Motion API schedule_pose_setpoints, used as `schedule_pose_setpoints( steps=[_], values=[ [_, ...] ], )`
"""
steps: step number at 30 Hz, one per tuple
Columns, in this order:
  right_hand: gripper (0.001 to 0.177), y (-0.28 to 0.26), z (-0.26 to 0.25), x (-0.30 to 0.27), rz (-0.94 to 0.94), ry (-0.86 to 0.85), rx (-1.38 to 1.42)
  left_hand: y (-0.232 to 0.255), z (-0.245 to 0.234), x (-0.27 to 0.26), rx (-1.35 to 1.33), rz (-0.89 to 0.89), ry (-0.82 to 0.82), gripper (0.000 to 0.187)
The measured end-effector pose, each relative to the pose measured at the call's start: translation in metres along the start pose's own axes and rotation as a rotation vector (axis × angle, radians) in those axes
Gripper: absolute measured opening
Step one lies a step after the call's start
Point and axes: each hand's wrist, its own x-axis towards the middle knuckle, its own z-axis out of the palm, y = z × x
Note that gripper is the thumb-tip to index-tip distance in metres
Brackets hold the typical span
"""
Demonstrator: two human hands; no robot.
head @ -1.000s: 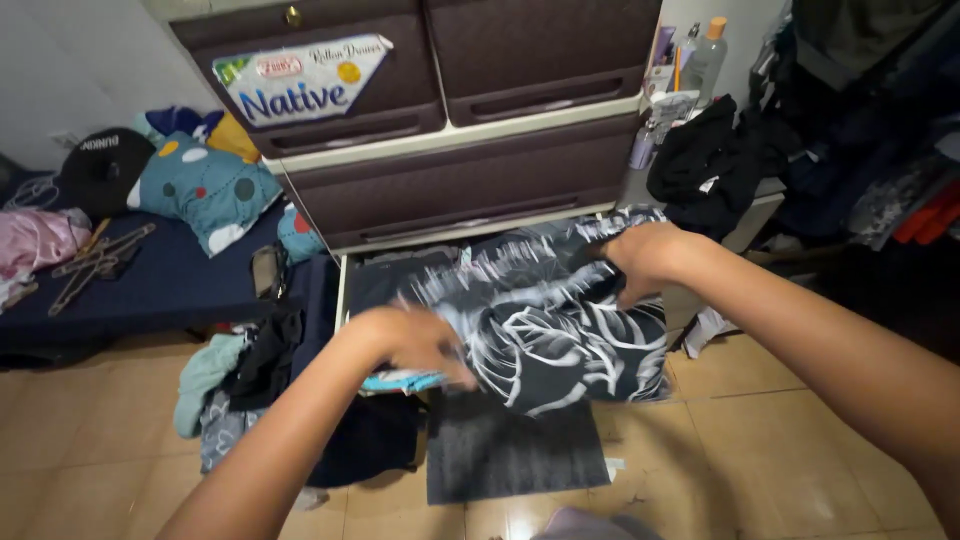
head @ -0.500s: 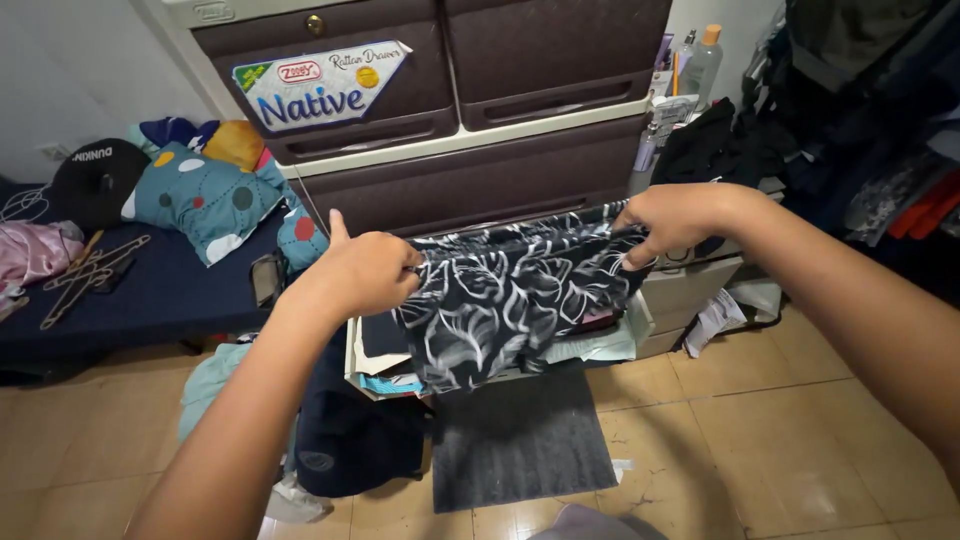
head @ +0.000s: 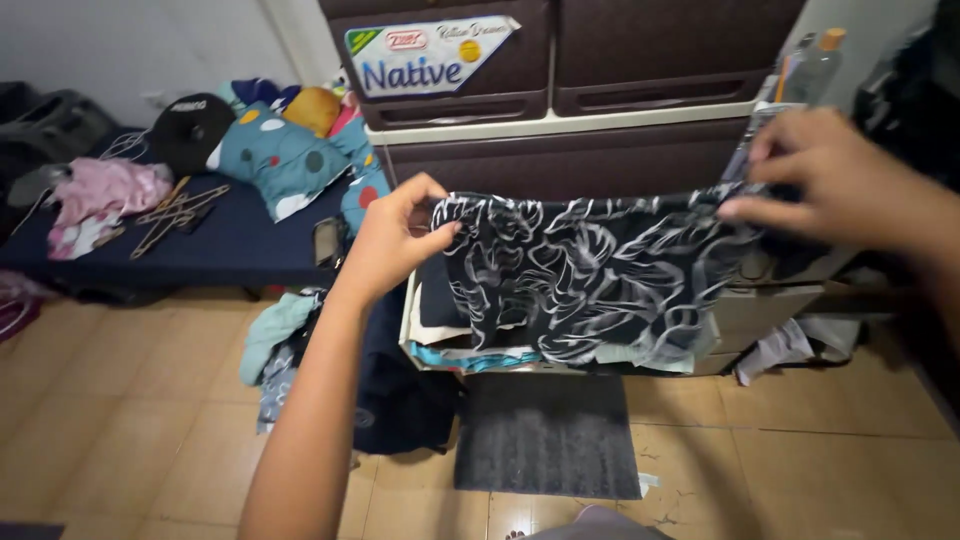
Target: Organizing and folding clothes into a drawer.
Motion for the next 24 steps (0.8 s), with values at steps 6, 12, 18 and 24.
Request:
schedule_pose_setpoints(
  steps=[6, 12, 18, 24],
  values=[
    [0.026, -0.004, 0.015, 0.017, 0.859, -0.114, 0.968, -0.045, -0.002, 0.009, -0.607, -0.180, -0.122, 0.030],
    [0.011, -0.055, 0.062, 0.070, 0.490, 0.030, 1.159, -0.028, 0.085, 0.041, -0.586, -0.447, -0.200, 0.028],
    [0.040, -0.128, -0.005, 0.107, 0.159, -0.015, 0.499, 0.009, 0.140, 0.064, -0.683, -0.176, -0.329, 0.029],
    [0.031, -0.109, -0.024, 0.093, 0.076, 0.005, 0.661, 0.057, 0.091, 0.034, 0.353, 0.416, -0.022, 0.042]
  ],
)
